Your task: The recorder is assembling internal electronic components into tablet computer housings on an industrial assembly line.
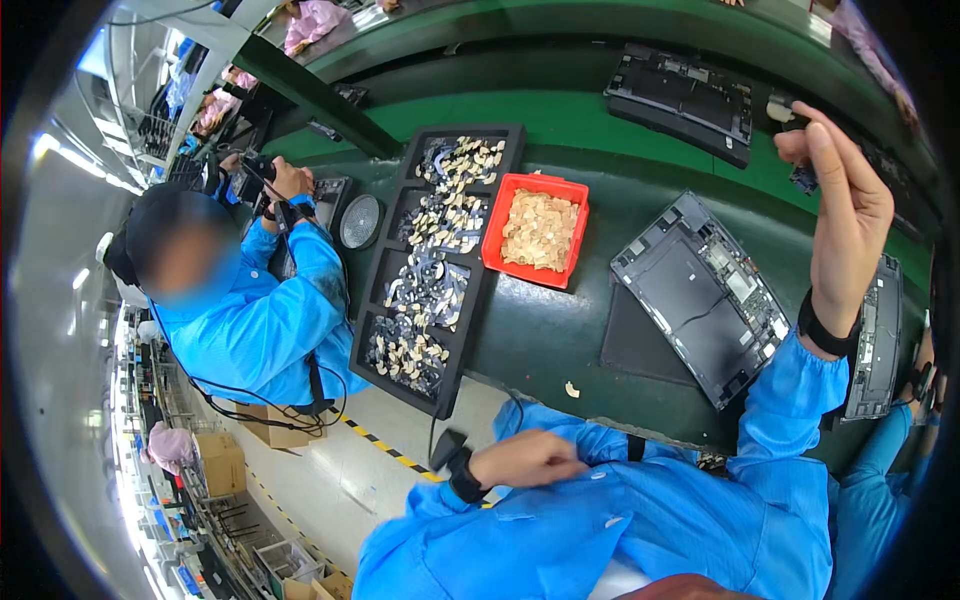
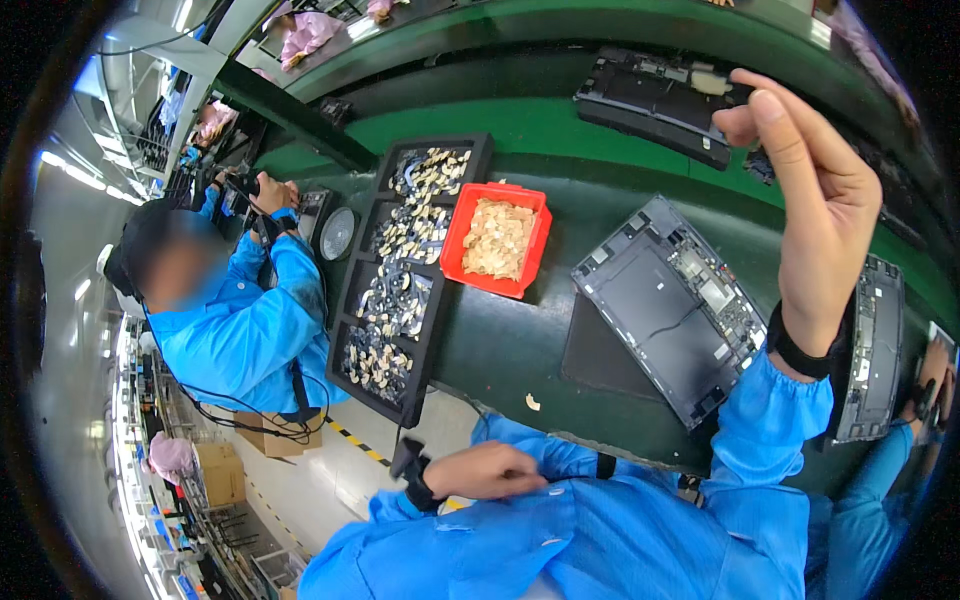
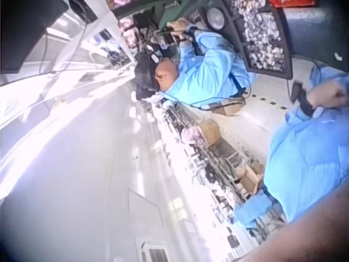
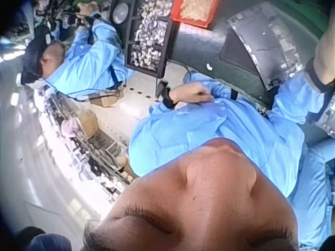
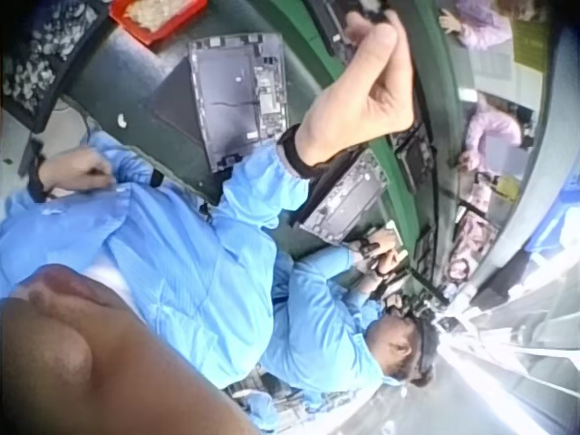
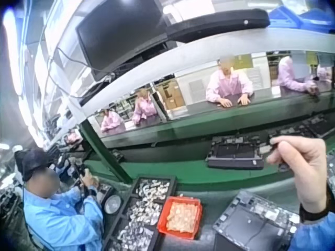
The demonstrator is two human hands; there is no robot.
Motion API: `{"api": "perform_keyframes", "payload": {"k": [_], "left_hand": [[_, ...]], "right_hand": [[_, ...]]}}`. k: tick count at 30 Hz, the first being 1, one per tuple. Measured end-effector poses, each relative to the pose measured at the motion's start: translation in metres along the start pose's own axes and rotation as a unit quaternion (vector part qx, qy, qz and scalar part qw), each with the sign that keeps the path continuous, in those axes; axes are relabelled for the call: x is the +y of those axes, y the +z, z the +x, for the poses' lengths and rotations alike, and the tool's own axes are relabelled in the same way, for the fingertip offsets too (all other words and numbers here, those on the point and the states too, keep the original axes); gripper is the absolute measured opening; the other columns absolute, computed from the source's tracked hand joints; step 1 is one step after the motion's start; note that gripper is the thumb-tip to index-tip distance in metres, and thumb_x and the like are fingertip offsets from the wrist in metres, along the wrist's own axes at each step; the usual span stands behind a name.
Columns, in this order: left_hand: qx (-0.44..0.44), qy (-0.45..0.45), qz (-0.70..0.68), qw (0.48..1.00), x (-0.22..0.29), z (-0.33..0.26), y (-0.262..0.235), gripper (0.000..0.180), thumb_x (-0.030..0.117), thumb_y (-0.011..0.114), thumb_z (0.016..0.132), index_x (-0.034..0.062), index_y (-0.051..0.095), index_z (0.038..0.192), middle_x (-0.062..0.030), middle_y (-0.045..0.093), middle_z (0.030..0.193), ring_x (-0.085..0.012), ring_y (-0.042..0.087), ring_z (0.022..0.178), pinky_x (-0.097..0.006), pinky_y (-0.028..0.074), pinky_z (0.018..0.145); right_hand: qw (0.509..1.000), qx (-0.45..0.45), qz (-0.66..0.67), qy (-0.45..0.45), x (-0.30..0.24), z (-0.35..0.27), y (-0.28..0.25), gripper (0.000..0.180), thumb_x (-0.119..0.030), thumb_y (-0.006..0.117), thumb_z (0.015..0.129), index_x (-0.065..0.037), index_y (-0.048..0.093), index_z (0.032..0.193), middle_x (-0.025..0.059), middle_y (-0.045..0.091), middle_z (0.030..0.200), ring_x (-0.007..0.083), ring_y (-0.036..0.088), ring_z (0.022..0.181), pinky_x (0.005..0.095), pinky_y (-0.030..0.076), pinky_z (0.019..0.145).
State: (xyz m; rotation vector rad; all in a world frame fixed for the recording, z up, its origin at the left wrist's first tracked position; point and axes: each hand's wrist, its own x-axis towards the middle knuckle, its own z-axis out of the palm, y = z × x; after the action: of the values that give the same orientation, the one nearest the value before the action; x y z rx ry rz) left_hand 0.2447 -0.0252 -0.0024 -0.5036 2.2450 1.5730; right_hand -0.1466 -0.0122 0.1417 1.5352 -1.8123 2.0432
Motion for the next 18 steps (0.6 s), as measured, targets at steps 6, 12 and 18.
{"api": "perform_keyframes", "payload": {"k": [6, 12, 18], "left_hand": [[0.245, -0.382, 0.078, 0.888, -0.216, -0.092, 0.205, 0.038, 0.041, 0.055, 0.104, 0.009, 0.074, 0.11, -0.0211, 0.074, 0.091, -0.04, 0.073, 0.089, -0.051, 0.056, 0.073], [0.341, -0.189, -0.051, 0.92, -0.405, -0.105, 0.027, 0.035, 0.039, 0.055, 0.104, 0.0099, 0.068, 0.118, -0.0194, 0.071, 0.101, -0.0378, 0.069, 0.102, -0.049, 0.055, 0.08], [0.31, -0.018, -0.121, 0.943, -0.34, -0.11, -0.251, 0.037, 0.039, 0.056, 0.103, 0.0089, 0.065, 0.122, -0.0179, 0.069, 0.105, -0.0357, 0.066, 0.107, -0.046, 0.054, 0.083]], "right_hand": [[0.999, -0.016, -0.026, -0.043, 0.01, 0.002, -0.024, 0.032, -0.02, 0.061, 0.108, -0.001, 0.073, 0.13, 0.0088, 0.078, 0.106, 0.015, 0.07, 0.102, 0.0307, 0.052, 0.097], [0.999, -0.017, -0.034, -0.028, 0.019, 0.0, -0.025, 0.032, -0.023, 0.061, 0.108, -0.005, 0.073, 0.132, 0.0084, 0.078, 0.107, 0.015, 0.071, 0.103, 0.0312, 0.052, 0.098], [0.998, -0.027, -0.052, -0.037, 0.028, 0.002, -0.044, 0.034, -0.021, 0.059, 0.109, -0.004, 0.07, 0.136, 0.0084, 0.077, 0.11, 0.0152, 0.07, 0.106, 0.0327, 0.05, 0.104]]}}
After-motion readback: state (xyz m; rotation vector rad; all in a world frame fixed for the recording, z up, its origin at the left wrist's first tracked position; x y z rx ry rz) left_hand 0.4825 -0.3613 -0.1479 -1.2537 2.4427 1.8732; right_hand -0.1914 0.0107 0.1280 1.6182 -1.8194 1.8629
